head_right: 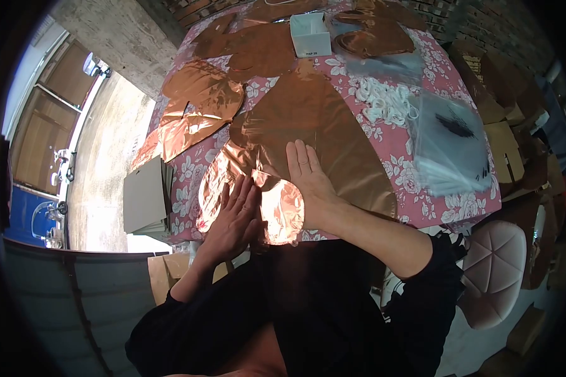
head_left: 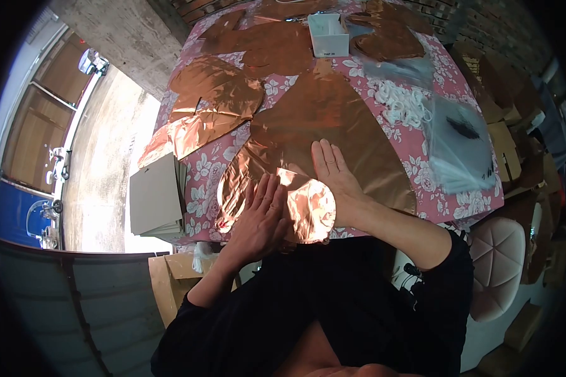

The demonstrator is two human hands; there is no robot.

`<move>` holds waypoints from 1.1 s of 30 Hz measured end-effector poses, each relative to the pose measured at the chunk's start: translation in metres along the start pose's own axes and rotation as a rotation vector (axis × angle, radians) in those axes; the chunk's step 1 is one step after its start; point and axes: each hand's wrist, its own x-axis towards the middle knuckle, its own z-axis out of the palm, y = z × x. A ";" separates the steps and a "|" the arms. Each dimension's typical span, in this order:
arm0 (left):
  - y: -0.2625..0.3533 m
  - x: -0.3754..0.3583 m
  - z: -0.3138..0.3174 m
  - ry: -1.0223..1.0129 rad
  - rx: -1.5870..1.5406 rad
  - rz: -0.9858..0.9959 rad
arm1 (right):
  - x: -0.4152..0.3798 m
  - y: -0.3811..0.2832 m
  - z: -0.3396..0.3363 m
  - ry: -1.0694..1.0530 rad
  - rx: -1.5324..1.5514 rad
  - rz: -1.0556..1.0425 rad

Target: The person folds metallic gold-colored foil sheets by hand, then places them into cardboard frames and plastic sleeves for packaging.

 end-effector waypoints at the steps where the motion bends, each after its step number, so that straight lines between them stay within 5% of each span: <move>1: 0.000 0.001 0.001 -0.001 0.001 -0.001 | 0.000 0.000 0.001 -0.010 -0.030 0.001; 18: 0.005 0.016 0.002 -0.033 0.081 0.007 | -0.001 0.001 0.003 0.023 -0.031 -0.002; 30: 0.006 0.016 0.012 -0.034 0.131 -0.027 | 0.003 -0.001 -0.009 -0.172 -0.091 0.030; 33: 0.007 0.017 0.011 -0.048 0.152 -0.031 | 0.004 0.000 -0.032 -0.358 -0.013 0.058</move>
